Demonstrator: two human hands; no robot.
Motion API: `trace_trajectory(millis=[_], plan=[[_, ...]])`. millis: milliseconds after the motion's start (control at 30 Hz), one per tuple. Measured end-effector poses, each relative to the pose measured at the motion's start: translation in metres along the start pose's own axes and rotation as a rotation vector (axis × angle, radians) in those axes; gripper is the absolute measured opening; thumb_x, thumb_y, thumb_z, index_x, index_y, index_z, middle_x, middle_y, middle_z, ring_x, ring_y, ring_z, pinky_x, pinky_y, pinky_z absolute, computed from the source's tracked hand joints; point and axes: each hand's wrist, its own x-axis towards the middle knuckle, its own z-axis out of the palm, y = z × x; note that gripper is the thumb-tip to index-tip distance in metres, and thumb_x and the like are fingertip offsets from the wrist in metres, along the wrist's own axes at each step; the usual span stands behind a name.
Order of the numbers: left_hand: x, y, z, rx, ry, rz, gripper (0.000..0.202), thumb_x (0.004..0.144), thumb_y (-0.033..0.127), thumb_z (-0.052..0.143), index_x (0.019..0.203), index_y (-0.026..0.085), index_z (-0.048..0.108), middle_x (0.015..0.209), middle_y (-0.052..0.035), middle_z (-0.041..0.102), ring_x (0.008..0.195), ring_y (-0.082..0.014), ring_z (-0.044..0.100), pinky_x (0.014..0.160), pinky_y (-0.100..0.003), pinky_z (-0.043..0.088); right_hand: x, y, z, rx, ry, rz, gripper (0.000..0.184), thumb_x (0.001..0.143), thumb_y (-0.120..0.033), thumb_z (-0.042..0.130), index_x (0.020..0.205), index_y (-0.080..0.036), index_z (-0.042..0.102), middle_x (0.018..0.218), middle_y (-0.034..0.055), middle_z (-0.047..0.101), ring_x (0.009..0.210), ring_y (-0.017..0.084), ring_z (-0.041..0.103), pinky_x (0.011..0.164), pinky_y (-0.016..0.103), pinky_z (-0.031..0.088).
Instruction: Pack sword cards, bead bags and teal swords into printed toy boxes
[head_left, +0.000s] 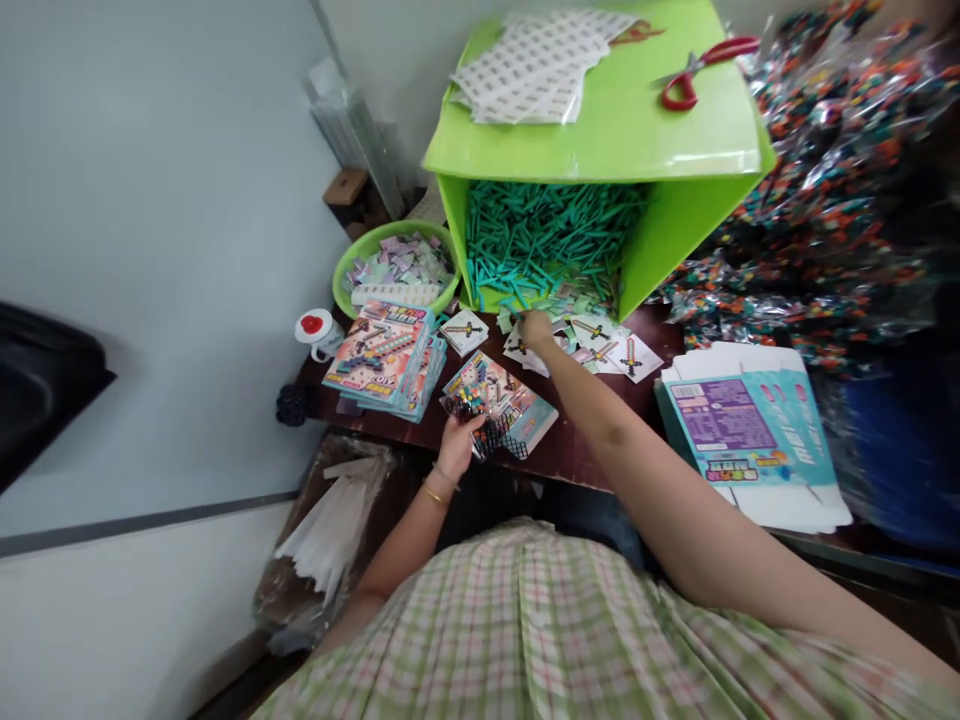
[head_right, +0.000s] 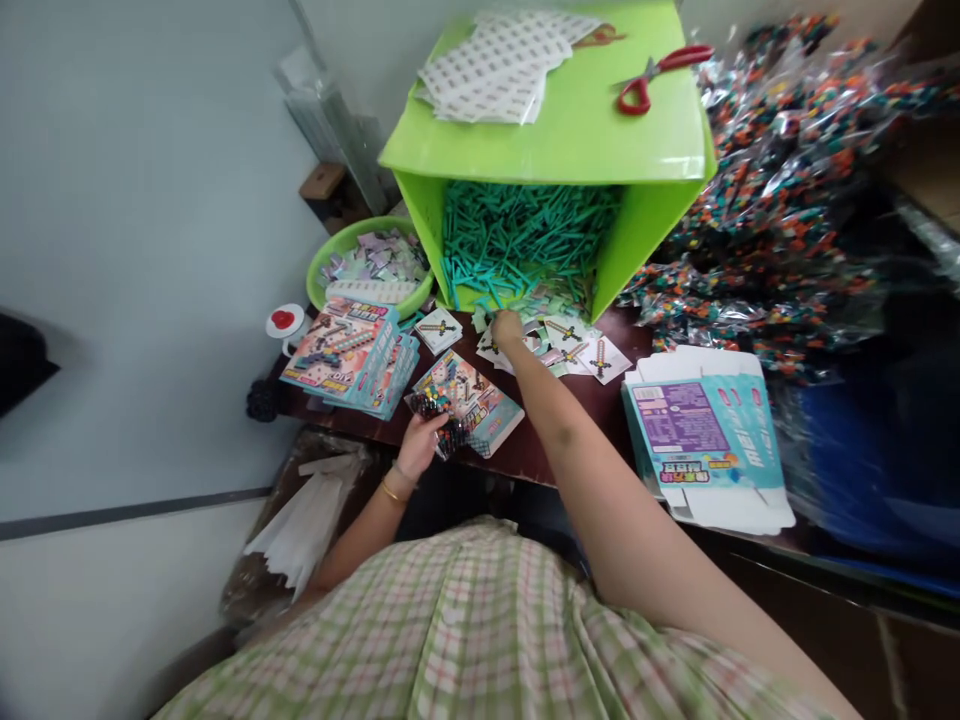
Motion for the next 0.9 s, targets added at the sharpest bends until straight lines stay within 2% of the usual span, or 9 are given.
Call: trace_trajectory(millis=[100, 200, 300, 400, 533, 633, 700, 800, 900], plan=[[0.010, 0.003, 0.001, -0.015, 0.007, 0.010, 0.052, 0.054, 0.019, 0.098, 0.101, 0.018, 0.075, 0.100, -0.0039, 0.083, 0.112, -0.0263, 0.076, 0.114, -0.043, 0.048, -0.037, 0.012, -0.014, 0.035, -0.053, 0.044, 0.029, 0.104, -0.034, 0.066, 0.123, -0.012, 0.069, 0.113, 0.0077, 0.074, 0.092, 0.017, 0.072, 0.084, 0.036, 0.063], [0.017, -0.002, 0.012, -0.056, 0.022, 0.037, 0.050, 0.056, 0.022, 0.098, 0.100, 0.018, 0.074, 0.098, -0.0036, 0.081, 0.115, -0.0266, 0.074, 0.113, -0.043, 0.048, -0.108, 0.016, -0.016, 0.086, -0.136, 0.005, 0.027, 0.100, -0.022, 0.064, 0.123, -0.011, 0.075, 0.100, 0.0080, 0.079, 0.078, 0.016, 0.070, 0.078, 0.033, 0.061], [0.016, -0.014, 0.032, -0.062, 0.035, 0.104, 0.044, 0.060, 0.025, 0.098, 0.097, 0.018, 0.075, 0.098, -0.0037, 0.081, 0.118, -0.0261, 0.072, 0.110, -0.039, 0.050, -0.190, 0.009, -0.006, 0.080, -0.178, -0.130, 0.035, 0.092, -0.016, 0.067, 0.125, -0.017, 0.078, 0.107, 0.0090, 0.081, 0.092, 0.023, 0.073, 0.089, 0.037, 0.061], [0.010, -0.024, 0.051, -0.023, 0.077, 0.175, 0.039, 0.061, 0.027, 0.097, 0.092, 0.016, 0.076, 0.100, -0.0052, 0.081, 0.118, -0.0260, 0.072, 0.108, -0.037, 0.052, -0.240, 0.001, -0.001, -0.058, -0.103, -0.269, 0.041, 0.093, -0.014, 0.059, 0.131, -0.017, 0.076, 0.119, 0.0155, 0.077, 0.111, 0.030, 0.069, 0.101, 0.046, 0.058], [-0.006, -0.026, 0.065, 0.022, 0.068, 0.182, 0.040, 0.061, 0.035, 0.096, 0.092, 0.017, 0.076, 0.103, -0.0074, 0.081, 0.117, -0.0277, 0.073, 0.107, -0.039, 0.053, -0.251, 0.004, -0.017, -0.039, 0.026, -0.248, 0.045, 0.096, -0.028, 0.066, 0.138, -0.017, 0.071, 0.140, 0.0194, 0.066, 0.134, 0.035, 0.057, 0.116, 0.057, 0.047], [-0.017, -0.026, 0.072, 0.089, 0.026, 0.183, 0.041, 0.065, 0.041, 0.093, 0.097, 0.020, 0.077, 0.113, -0.0084, 0.080, 0.125, -0.0292, 0.070, 0.109, -0.039, 0.053, -0.250, 0.015, -0.028, 0.344, 0.007, -0.111, 0.069, 0.084, -0.039, 0.082, 0.147, -0.019, 0.063, 0.151, 0.0148, 0.060, 0.140, 0.033, 0.055, 0.121, 0.051, 0.044], [-0.022, -0.028, 0.078, 0.169, 0.017, 0.210, 0.042, 0.068, 0.046, 0.090, 0.100, 0.022, 0.077, 0.117, -0.0093, 0.080, 0.127, -0.0299, 0.069, 0.109, -0.039, 0.054, -0.253, 0.022, -0.030, 0.687, -0.111, 0.018, 0.073, 0.079, -0.046, 0.085, 0.144, -0.022, 0.064, 0.139, 0.0090, 0.069, 0.127, 0.027, 0.064, 0.113, 0.044, 0.052], [-0.021, -0.032, 0.084, 0.392, -0.014, 0.279, 0.048, 0.072, 0.056, 0.084, 0.104, 0.021, 0.077, 0.116, -0.0111, 0.079, 0.123, -0.0313, 0.071, 0.108, -0.042, 0.056, -0.259, 0.032, -0.029, 1.071, -0.220, 0.199, 0.079, 0.067, -0.055, 0.091, 0.135, -0.022, 0.070, 0.112, 0.0027, 0.075, 0.096, 0.020, 0.071, 0.089, 0.035, 0.062], [-0.014, -0.033, 0.078, 0.823, -0.211, 0.345, 0.057, 0.077, 0.070, 0.073, 0.101, 0.018, 0.078, 0.108, -0.0157, 0.079, 0.117, -0.0368, 0.072, 0.108, -0.052, 0.055, -0.267, 0.043, -0.040, 1.210, -0.192, 0.305, 0.082, 0.055, -0.053, 0.098, 0.125, -0.021, 0.074, 0.096, -0.0006, 0.074, 0.080, 0.016, 0.067, 0.073, 0.030, 0.061]])
